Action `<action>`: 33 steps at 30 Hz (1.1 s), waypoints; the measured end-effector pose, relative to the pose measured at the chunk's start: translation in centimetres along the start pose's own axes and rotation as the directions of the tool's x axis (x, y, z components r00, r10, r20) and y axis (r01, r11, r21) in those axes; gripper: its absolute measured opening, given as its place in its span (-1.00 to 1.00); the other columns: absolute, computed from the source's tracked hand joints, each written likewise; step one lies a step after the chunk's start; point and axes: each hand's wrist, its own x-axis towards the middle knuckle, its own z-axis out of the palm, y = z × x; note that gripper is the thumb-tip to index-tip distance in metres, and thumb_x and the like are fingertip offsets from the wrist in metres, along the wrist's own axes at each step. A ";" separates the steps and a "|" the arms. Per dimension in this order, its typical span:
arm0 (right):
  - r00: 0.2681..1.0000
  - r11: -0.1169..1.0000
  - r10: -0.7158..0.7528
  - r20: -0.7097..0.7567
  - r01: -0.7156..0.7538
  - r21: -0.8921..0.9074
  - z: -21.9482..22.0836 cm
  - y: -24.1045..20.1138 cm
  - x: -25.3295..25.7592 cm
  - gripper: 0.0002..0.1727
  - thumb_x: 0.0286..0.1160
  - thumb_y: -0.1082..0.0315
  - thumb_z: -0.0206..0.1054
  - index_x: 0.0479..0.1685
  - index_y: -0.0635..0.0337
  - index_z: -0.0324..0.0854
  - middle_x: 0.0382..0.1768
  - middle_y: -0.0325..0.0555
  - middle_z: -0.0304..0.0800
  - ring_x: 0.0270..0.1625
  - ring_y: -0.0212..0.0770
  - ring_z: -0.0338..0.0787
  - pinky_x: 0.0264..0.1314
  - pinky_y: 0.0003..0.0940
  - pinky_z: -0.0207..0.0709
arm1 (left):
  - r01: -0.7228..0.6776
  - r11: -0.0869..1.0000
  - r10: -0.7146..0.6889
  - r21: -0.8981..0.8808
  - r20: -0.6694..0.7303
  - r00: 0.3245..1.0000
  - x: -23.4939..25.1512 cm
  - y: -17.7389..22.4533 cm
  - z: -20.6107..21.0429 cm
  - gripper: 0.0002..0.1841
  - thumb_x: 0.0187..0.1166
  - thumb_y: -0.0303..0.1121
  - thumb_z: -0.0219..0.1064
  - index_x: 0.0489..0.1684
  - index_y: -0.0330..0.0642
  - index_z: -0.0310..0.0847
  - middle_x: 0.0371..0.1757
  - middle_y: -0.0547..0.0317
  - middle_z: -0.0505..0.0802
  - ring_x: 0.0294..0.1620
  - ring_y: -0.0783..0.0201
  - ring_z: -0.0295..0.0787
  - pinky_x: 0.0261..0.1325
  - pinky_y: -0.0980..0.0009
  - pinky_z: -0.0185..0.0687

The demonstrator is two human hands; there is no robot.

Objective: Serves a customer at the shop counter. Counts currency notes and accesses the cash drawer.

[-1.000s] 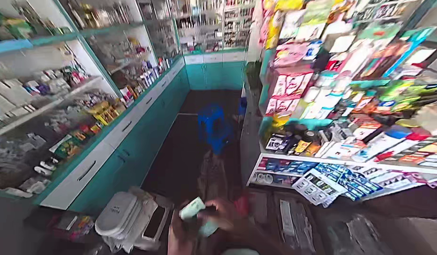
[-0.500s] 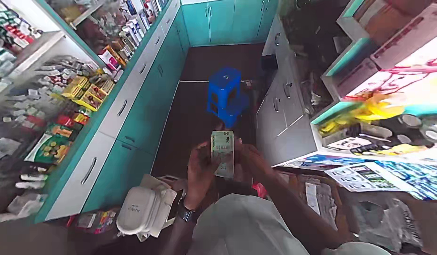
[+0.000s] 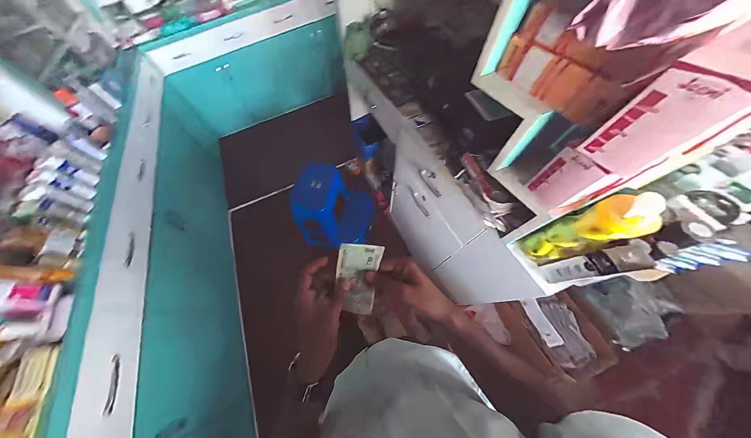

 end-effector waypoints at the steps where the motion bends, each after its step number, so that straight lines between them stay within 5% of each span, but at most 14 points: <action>1: 1.000 1.000 0.012 -0.020 -0.012 0.014 -0.2 0.4 1.4 -0.83 0.67 0.39 0.29 -0.07 0.29 0.77 -0.25 -0.28 0.89 -0.21 -0.46 0.82 -0.06 -0.44 0.75 | 0.013 1.000 -0.012 -0.028 0.044 0.999 2.1 -0.8 -0.3 -0.43 0.39 -0.59 0.43 0.43 -0.50 0.38 -0.11 0.05 0.86 -0.15 0.28 0.86 -0.05 0.33 0.86; 8: 0.967 0.998 0.015 -0.253 0.003 0.069 -1.3 2.4 12.1 -0.88 0.59 0.42 0.37 -0.12 0.28 0.79 -0.27 -0.24 0.91 -0.21 -0.41 0.86 -0.03 -0.38 0.79 | 0.163 0.985 -0.138 -0.058 0.307 0.942 16.1 -3.5 -2.7 -0.45 0.43 -0.57 0.42 0.45 -0.44 0.41 -0.11 0.00 0.87 -0.15 0.22 0.86 -0.03 0.27 0.85; 14: 0.907 0.980 0.077 -0.415 0.007 0.198 -3.7 2.8 18.1 -0.65 0.81 0.26 0.10 -0.29 0.22 0.72 -0.39 -0.23 0.81 -0.37 -0.38 0.75 -0.26 -0.39 0.68 | 0.255 0.961 -0.189 -0.109 0.414 0.891 25.5 -5.5 -1.1 -0.47 0.43 -0.64 0.40 0.43 -0.46 0.41 -0.13 -0.04 0.83 -0.16 0.21 0.83 -0.01 0.28 0.82; 19: 0.867 0.979 0.075 -0.493 0.030 0.201 -6.7 4.5 21.1 -0.84 0.64 0.41 0.32 -0.13 0.32 0.78 -0.29 -0.15 0.91 -0.24 -0.34 0.87 -0.07 -0.33 0.79 | 0.302 0.952 -0.246 -0.047 0.468 0.849 30.4 -7.2 1.1 -0.44 0.44 -0.60 0.40 0.48 -0.43 0.39 -0.03 -0.05 0.85 -0.06 0.20 0.85 0.04 0.27 0.83; 22: 0.762 0.947 0.158 -0.628 -0.298 -0.123 -12.4 9.1 20.9 -0.74 0.57 0.19 0.41 -0.20 0.25 0.78 -0.36 -0.15 0.85 -0.29 -0.32 0.83 -0.10 -0.28 0.74 | 0.278 0.960 -0.258 0.029 0.478 0.840 34.0 -8.8 1.6 -0.49 0.57 -0.52 0.31 0.51 -0.40 0.35 0.22 -0.06 0.83 0.09 0.12 0.85 0.02 0.22 0.84; 25: 0.530 0.642 0.274 -0.803 -0.722 -0.258 -20.4 15.5 19.3 -0.55 0.66 0.05 0.26 0.26 0.21 0.70 0.16 0.14 0.82 0.19 0.11 0.83 0.32 0.19 0.62 | 0.318 0.946 -0.311 0.057 0.427 0.849 37.6 -10.0 1.9 -0.56 0.61 -0.53 0.23 0.48 -0.36 0.42 0.20 -0.05 0.83 0.02 0.13 0.87 -0.09 0.23 0.86; 27: 0.418 0.493 0.296 -0.859 -0.837 -0.238 -25.3 18.2 18.6 -0.52 0.73 0.06 0.14 0.42 0.17 0.60 0.36 0.19 0.71 0.31 0.26 0.76 0.31 0.35 0.55 | 0.322 0.943 -0.327 0.084 0.417 0.848 39.4 -10.7 2.3 -0.60 0.62 -0.55 0.21 0.44 -0.36 0.46 0.19 -0.04 0.84 0.01 0.14 0.88 -0.12 0.25 0.86; 30: 0.391 0.392 0.397 -0.830 -0.890 -0.233 -30.5 21.0 18.7 -0.46 0.79 0.01 0.07 0.58 0.11 0.48 0.46 0.16 0.65 0.43 0.25 0.69 0.39 0.36 0.49 | 0.346 0.930 -0.365 0.122 0.416 0.833 41.0 -11.8 3.1 -0.63 0.64 -0.56 0.17 0.41 -0.34 0.46 0.18 -0.01 0.85 0.02 0.16 0.88 -0.11 0.26 0.85; 33: 0.492 0.523 0.406 -0.770 -0.816 -0.246 -32.8 24.4 18.4 -0.49 0.72 0.07 0.21 0.31 0.39 0.60 0.40 0.32 0.62 0.48 0.25 0.62 0.56 0.23 0.41 | 0.380 0.916 -0.396 0.128 0.439 0.807 41.6 -12.8 4.1 -0.64 0.64 -0.56 0.17 0.40 -0.35 0.47 0.17 -0.03 0.84 0.00 0.14 0.88 -0.12 0.25 0.86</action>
